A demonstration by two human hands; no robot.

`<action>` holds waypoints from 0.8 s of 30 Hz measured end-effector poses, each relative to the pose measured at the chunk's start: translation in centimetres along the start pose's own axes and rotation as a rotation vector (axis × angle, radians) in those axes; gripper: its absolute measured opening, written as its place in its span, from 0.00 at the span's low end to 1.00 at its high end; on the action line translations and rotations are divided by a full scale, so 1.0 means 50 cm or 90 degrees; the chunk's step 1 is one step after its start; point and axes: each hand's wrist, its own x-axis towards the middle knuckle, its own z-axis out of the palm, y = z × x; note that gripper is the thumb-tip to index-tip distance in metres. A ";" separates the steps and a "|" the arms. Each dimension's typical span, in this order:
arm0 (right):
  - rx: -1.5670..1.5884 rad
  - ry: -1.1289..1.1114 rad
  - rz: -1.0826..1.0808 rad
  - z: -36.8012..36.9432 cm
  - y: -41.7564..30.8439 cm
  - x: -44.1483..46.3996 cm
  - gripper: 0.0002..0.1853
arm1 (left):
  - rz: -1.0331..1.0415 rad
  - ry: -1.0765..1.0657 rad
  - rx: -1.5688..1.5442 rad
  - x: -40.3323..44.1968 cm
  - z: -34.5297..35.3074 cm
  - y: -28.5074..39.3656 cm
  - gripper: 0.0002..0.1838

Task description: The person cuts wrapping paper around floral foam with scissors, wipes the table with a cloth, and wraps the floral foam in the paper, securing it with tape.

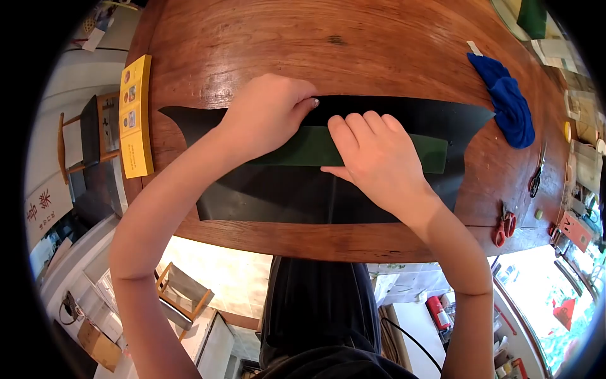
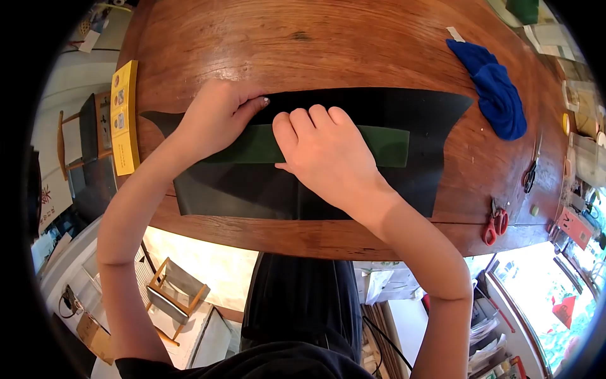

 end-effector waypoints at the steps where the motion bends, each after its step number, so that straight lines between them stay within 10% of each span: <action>1: 0.000 -0.003 0.001 0.000 0.000 0.001 0.31 | -0.012 0.004 -0.002 -0.001 0.003 0.000 0.07; 24: 0.072 0.004 0.008 -0.009 0.003 -0.008 0.37 | 0.042 0.065 -0.008 -0.016 0.017 -0.005 0.05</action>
